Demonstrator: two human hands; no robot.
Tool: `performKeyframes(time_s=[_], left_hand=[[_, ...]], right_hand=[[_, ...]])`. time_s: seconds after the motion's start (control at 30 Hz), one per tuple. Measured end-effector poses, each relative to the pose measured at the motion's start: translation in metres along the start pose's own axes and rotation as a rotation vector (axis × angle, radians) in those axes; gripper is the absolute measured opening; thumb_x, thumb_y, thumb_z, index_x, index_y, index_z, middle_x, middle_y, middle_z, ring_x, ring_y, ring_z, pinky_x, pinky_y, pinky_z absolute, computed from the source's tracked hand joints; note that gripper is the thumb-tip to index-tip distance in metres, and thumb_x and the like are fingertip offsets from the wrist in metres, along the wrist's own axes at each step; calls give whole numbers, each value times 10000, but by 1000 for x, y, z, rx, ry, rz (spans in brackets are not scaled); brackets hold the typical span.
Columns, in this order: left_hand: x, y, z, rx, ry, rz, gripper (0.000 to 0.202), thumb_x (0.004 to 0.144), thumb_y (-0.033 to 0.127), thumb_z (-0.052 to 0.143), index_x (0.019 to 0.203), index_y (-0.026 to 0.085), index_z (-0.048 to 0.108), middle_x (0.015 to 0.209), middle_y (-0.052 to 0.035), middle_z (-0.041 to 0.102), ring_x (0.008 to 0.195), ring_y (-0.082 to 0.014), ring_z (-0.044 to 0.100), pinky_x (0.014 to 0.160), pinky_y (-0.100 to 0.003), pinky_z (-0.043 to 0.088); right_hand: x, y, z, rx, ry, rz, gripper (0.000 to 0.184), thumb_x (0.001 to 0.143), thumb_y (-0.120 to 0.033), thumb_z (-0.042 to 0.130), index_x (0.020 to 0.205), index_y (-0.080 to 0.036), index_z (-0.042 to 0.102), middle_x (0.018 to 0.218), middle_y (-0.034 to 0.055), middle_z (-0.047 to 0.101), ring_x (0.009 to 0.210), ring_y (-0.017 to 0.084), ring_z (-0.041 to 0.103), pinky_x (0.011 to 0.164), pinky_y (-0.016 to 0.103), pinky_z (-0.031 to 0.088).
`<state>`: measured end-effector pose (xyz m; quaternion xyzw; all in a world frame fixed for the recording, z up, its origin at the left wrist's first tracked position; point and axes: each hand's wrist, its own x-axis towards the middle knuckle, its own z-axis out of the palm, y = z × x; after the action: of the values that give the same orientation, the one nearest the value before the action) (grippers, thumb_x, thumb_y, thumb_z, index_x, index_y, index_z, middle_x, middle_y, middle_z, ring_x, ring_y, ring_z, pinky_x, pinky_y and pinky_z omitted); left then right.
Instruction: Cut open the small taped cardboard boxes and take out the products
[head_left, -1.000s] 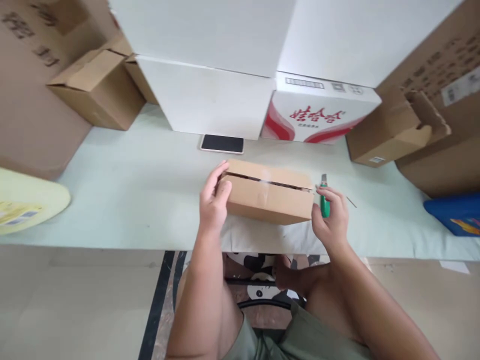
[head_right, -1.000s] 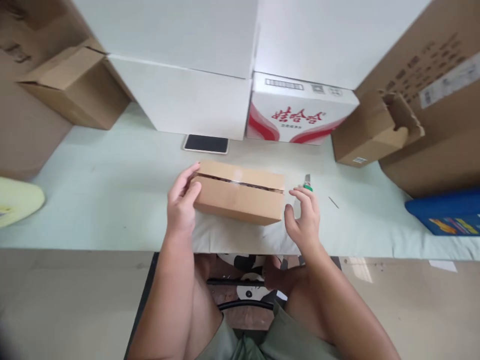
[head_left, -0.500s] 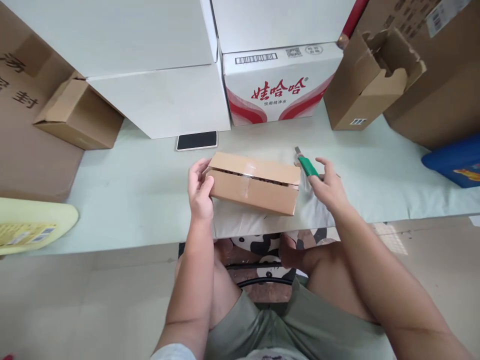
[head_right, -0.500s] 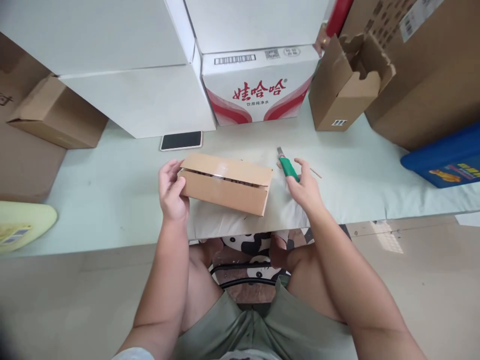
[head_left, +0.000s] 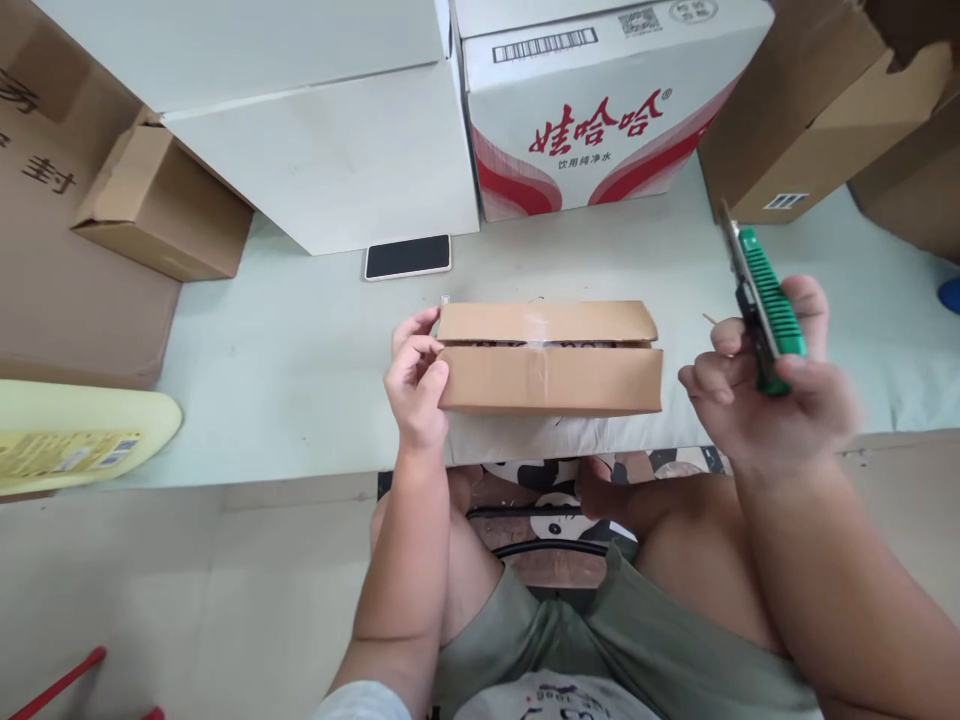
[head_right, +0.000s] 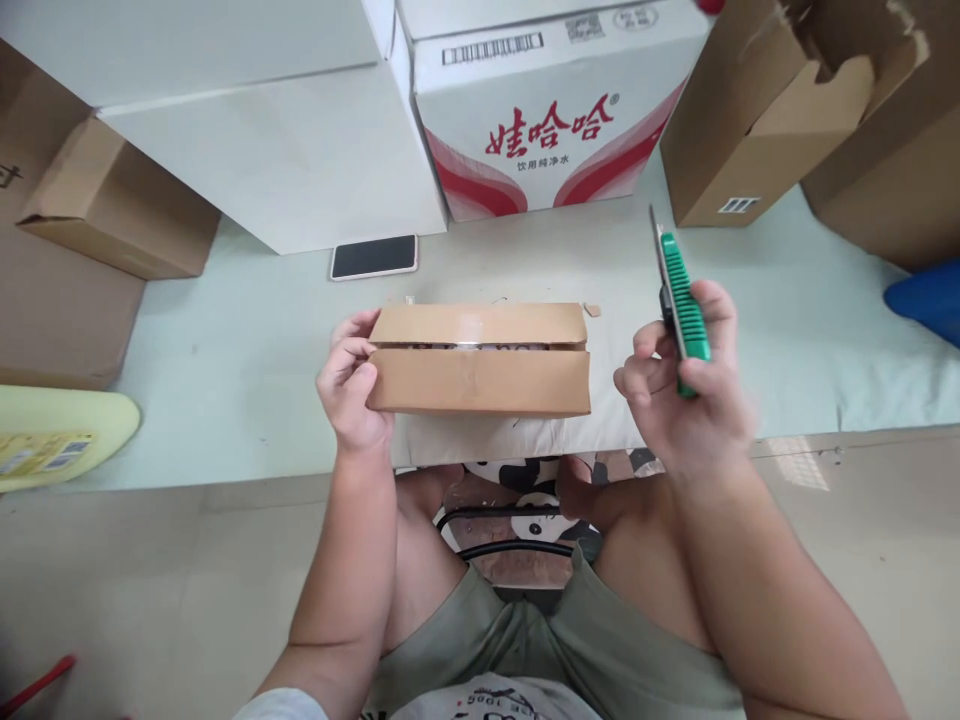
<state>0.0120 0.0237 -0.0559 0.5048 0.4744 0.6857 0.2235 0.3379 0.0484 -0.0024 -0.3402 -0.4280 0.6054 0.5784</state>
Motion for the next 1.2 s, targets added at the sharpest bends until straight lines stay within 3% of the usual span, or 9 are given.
performKeyframes(time_s=[0.17,0.3,0.43,0.57,0.7,0.83,0.93,1.1,1.2], left_hand=[[0,-5,-5,38,-71,-33,383,873,614,722,832,234,710,1338,-73,638,1334,-351,643,1191,-571,493],[2,-8,-8,29,-131,-87,439,841,673,739,845,235,703,1410,-87,623,1358,-380,628,1155,-582,525],[2,-7,-8,49,-138,-102,427,824,658,755,846,235,694,1421,-94,632,1375,-383,613,1152,-577,522],[2,-6,-8,64,-126,-121,417,812,644,761,830,235,678,1411,-93,638,1389,-372,602,1163,-557,512],[3,-8,-8,50,-121,-124,408,807,634,763,823,240,659,1420,-79,632,1380,-363,605,1177,-553,496],[3,-10,-8,23,-127,-133,407,794,635,774,822,245,665,1419,-73,630,1385,-369,596,1194,-565,477],[4,-11,-8,3,-128,-145,413,781,642,784,825,246,676,1422,-74,627,1403,-383,579,1211,-586,456],[5,-9,-7,17,-130,-151,425,780,656,780,827,246,674,1428,-73,630,1410,-382,576,1212,-583,460],[5,-9,-6,23,-115,-157,445,768,669,783,807,242,663,1413,-78,640,1394,-382,592,1194,-571,482]], right_hand=[[6,0,2,85,40,45,326,742,-506,723,1061,-449,748,735,-42,693,429,126,349,472,347,312],[4,1,5,164,185,67,364,676,-554,740,1012,-418,767,792,-45,740,442,118,347,476,323,287],[5,3,10,92,307,96,386,642,-435,692,1024,-415,744,862,-48,769,445,103,308,486,320,320],[14,13,11,-23,409,52,465,571,-254,745,1022,-353,688,822,-56,735,477,82,417,495,271,353],[19,22,4,-55,567,-61,373,669,-369,809,983,-294,622,623,-96,604,464,86,450,458,232,328],[18,18,-10,20,393,-86,294,795,-544,743,905,-305,611,521,-108,422,404,92,325,440,267,273],[18,11,-20,10,238,-37,322,779,-625,732,791,-321,627,465,-101,249,406,104,165,437,296,193],[21,4,-22,123,318,72,332,588,-555,863,678,-314,653,428,-110,137,475,93,12,486,313,126],[20,-2,-18,140,310,23,388,545,-604,888,678,-313,668,425,-122,84,463,80,-17,483,311,109]])
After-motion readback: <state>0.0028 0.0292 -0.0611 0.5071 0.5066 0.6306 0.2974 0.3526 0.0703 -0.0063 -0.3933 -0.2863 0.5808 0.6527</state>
